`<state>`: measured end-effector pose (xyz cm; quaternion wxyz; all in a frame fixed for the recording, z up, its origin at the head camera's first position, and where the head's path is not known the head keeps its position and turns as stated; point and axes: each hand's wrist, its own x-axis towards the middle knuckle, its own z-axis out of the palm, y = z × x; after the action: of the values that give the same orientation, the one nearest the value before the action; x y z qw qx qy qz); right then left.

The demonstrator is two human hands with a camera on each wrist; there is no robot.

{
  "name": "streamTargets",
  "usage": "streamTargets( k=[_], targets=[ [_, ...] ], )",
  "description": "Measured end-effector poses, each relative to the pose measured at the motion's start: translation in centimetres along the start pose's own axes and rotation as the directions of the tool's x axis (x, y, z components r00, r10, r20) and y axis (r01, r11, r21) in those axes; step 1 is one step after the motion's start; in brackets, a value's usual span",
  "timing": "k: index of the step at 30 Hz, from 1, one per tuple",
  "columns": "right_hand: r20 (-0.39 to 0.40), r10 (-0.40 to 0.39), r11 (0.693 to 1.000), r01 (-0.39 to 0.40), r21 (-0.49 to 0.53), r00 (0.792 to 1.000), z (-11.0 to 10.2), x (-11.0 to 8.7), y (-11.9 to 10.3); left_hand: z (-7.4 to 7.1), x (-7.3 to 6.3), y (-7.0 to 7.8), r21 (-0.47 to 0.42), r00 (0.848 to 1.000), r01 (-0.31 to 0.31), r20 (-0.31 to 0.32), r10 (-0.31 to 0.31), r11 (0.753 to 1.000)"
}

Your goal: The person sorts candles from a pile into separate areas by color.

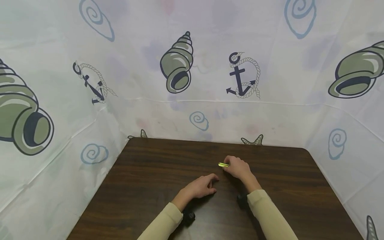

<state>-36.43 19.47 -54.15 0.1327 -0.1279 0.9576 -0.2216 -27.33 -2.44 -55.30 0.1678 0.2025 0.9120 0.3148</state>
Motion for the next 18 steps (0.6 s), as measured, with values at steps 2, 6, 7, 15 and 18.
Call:
streamTargets(
  k=[2,6,7,15,18],
  targets=[
    [-0.006,0.003,1.000,-0.003,-0.001,1.000,0.1,0.1,0.1,0.4,0.4,-0.5,0.007,1.000,-0.010,-0.002,0.010,1.000],
    [-0.017,0.014,1.000,-0.014,-0.003,1.000,0.3,0.1,0.3,1.0,1.1,-1.5,-0.002,0.999,-0.032,-0.002,0.032,0.999],
    [-0.020,0.016,1.000,-0.016,-0.001,1.000,0.3,0.1,0.3,1.2,1.3,-1.8,0.005,0.999,-0.037,-0.002,0.037,0.999],
    [-0.065,-0.011,1.000,0.012,0.016,0.998,-0.2,-0.1,0.0,-0.7,0.4,-1.0,-0.060,1.000,0.007,0.020,-0.006,0.998],
    [-0.095,-0.037,0.999,0.040,0.031,0.995,-0.7,-0.3,-0.2,-2.3,0.1,-1.1,-0.052,0.998,0.053,0.034,-0.051,0.997]
  ],
)
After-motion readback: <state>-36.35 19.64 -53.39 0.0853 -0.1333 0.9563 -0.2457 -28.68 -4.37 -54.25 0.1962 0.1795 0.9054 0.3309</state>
